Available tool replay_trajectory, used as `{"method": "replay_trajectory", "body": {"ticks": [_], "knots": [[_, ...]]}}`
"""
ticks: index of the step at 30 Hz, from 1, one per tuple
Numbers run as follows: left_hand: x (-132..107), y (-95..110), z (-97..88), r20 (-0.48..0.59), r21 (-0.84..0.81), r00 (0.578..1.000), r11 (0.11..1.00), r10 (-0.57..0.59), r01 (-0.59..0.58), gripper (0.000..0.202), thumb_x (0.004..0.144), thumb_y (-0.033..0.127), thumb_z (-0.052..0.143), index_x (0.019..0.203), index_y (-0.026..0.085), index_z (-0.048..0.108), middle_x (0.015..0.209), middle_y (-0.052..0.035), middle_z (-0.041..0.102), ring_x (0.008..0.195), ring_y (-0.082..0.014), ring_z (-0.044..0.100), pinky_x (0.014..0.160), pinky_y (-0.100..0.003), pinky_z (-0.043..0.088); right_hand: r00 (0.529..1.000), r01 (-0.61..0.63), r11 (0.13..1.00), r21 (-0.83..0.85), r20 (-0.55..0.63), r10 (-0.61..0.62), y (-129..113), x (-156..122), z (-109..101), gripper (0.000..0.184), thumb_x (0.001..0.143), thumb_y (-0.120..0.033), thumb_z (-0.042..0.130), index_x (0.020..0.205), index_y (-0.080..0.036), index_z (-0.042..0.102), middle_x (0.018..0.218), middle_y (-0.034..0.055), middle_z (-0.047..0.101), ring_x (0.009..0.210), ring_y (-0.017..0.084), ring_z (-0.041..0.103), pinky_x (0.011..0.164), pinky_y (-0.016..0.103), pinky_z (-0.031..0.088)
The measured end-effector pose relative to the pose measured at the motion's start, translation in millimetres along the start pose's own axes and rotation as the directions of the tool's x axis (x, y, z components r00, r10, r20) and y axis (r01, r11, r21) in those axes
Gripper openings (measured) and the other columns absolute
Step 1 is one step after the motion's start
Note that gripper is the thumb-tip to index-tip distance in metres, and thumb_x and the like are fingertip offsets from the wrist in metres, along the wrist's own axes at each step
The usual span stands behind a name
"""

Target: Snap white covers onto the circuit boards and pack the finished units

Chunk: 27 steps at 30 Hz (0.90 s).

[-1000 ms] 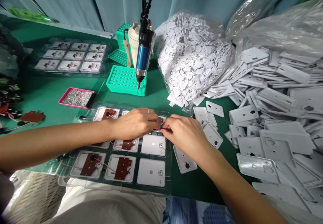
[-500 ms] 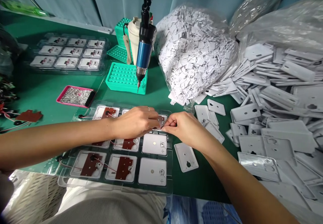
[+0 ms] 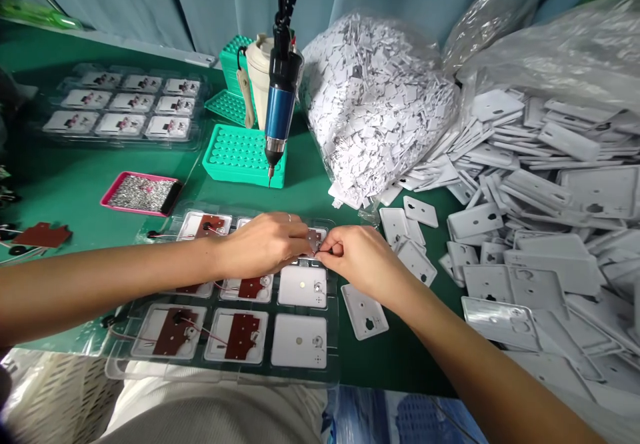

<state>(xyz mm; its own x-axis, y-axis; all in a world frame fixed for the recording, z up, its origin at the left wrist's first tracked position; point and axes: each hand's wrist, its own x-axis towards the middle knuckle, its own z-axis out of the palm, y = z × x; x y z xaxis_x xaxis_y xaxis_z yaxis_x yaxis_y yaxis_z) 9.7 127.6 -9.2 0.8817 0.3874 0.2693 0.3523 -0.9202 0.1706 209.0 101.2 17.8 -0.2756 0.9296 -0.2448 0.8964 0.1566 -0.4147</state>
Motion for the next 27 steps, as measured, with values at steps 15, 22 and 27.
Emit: {"method": "replay_trajectory", "body": {"ticks": [15, 22, 27], "knots": [[-3, 3, -4.8, 0.068, 0.056, 0.996, 0.997, 0.048, -0.052, 0.018, 0.091, 0.006, 0.050, 0.089, 0.011, 0.068, 0.088, -0.0086, 0.063, 0.086, -0.0219, 0.057, 0.064, -0.031, 0.040, 0.945, -0.078, 0.995, -0.066, 0.312, 0.094, -10, 47, -27, 0.025, 0.053, -0.030, 0.082, 0.046, -0.020, 0.060, 0.042, -0.0047, 0.052, 0.042, 0.010, 0.047, 0.041, 0.023, 0.029], [-20, 11, -17.0, 0.073, -0.018, 0.992, 0.994, -0.107, 0.108, 0.030, 0.094, 0.013, 0.049, 0.121, 0.020, 0.061, 0.115, -0.0125, 0.056, 0.112, -0.0293, 0.048, 0.087, -0.041, 0.038, 0.987, -0.121, 0.984, -0.130, -0.121, 0.105, 5, -63, -10, 0.024, 0.091, -0.044, 0.050, 0.087, -0.023, 0.062, 0.074, -0.0008, 0.066, 0.061, 0.015, 0.060, 0.055, 0.026, 0.044], [-13, 5, -27.2, 0.137, -0.173, 0.955, 0.943, -0.262, 0.283, 0.032, 0.088, 0.021, 0.060, 0.119, 0.013, 0.055, 0.115, -0.0122, 0.056, 0.110, -0.0295, 0.048, 0.088, -0.043, 0.040, 0.931, -0.017, 0.929, -0.370, -0.344, -0.120, 26, -121, 31, 0.024, 0.086, -0.037, 0.057, 0.104, -0.022, 0.060, 0.100, 0.0093, 0.069, 0.086, 0.026, 0.068, 0.063, 0.034, 0.055]]}}
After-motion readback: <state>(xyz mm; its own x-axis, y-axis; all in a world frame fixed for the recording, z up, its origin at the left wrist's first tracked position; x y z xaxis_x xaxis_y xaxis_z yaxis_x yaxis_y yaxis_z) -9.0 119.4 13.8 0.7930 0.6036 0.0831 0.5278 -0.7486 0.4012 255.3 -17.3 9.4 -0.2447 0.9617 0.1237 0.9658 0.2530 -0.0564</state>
